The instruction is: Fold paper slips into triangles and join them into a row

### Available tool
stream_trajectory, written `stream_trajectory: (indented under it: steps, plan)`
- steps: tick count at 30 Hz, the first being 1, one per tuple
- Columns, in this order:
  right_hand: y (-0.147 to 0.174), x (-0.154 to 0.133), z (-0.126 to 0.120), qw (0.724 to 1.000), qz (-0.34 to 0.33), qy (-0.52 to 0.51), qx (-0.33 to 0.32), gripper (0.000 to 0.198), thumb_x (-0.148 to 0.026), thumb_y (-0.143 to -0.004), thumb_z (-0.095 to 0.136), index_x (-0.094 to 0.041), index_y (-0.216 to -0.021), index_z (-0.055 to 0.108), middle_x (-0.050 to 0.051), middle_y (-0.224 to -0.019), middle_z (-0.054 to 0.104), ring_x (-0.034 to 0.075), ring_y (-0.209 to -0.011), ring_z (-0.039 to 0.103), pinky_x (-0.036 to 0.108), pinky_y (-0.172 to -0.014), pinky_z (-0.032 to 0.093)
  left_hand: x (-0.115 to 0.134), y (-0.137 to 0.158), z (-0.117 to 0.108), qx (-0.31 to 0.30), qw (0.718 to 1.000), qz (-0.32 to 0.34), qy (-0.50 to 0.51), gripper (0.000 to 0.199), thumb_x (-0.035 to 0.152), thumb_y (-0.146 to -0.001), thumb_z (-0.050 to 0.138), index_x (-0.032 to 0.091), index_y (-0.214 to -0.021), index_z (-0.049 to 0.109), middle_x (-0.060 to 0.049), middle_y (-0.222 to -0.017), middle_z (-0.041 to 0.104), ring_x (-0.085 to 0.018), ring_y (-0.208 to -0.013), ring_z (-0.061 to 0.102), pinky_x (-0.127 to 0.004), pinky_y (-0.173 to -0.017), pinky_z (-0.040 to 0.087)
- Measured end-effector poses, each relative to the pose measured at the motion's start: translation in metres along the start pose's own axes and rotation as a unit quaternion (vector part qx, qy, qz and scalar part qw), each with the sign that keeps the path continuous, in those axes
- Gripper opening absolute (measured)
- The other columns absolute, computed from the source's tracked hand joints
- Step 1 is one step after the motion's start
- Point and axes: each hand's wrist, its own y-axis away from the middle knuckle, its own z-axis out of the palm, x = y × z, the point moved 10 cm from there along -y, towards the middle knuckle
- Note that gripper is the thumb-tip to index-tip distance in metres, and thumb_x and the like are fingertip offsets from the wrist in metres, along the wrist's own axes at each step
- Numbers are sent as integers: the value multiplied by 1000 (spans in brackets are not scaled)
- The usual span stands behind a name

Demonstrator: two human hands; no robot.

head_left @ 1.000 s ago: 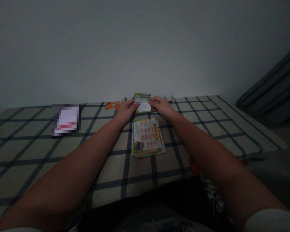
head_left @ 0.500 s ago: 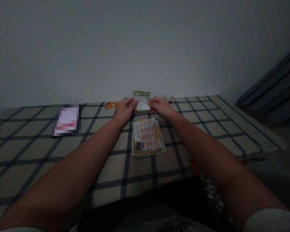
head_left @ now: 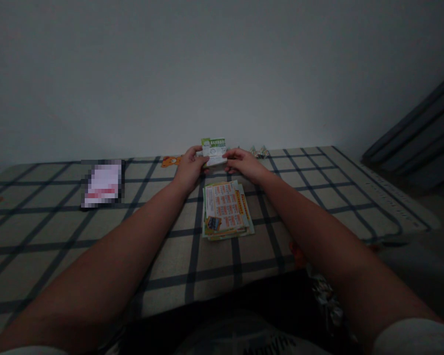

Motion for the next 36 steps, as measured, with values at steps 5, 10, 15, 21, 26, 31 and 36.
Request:
stream_trajectory:
  steps: [5,10,15,21,26,31,36]
  plan:
    - [-1,-2,-6,1000,-19,15,16,9,-25,-89,71,-19,-85,64,0,-79,67,10,-69,63,20,-64,54,3,4,6,-28,1000,-1,13,31,40,-78,68,23,-101,57,0,-76,70,-12,-53,58,-23,-51,43]
    - [1,-5,-9,999,-14,21,37,18,-24,-91,70,-18,-77,60,0,-72,65,10,-68,64,19,-62,53,11,6,10,-48,998,34,-3,46,62,-78,71,21,-95,57,0,-76,66,-12,-55,59,-24,-51,42]
    - [1,-4,-9,999,-7,33,39,16,-22,-91,69,-19,-79,58,-1,-70,65,9,-62,61,19,-60,51,11,8,14,-53,997,47,-44,49,51,-66,86,22,-87,53,1,-77,67,-11,-58,58,-23,-55,44]
    - [1,-4,-11,999,-18,-15,45,27,-20,-89,70,-24,-111,57,-5,-76,66,9,-60,62,19,-56,51,12,10,12,-45,995,56,-63,44,44,-71,84,22,-73,46,7,-56,53,-9,-49,52,-21,-50,38]
    - [1,-4,-5,1000,-3,-3,26,14,-22,-92,66,-20,-106,65,2,-88,71,10,-67,64,19,-57,52,12,10,15,-66,994,50,-75,41,44,-72,83,21,-74,49,5,-58,60,-10,-50,54,-21,-49,39]
    - [1,-8,-6,999,-10,13,32,3,-18,-91,67,-17,-93,69,3,-92,72,9,-68,64,18,-56,51,8,10,17,-83,993,35,-75,41,44,-70,84,21,-75,51,3,-62,63,-10,-53,55,-21,-51,41]
    - [-1,-7,-8,999,-12,37,33,6,-18,-91,66,-18,-86,69,2,-81,70,10,-66,63,19,-58,52,1,7,16,-84,994,24,-62,39,44,-70,85,21,-78,55,1,-65,65,-12,-54,58,-23,-51,42]
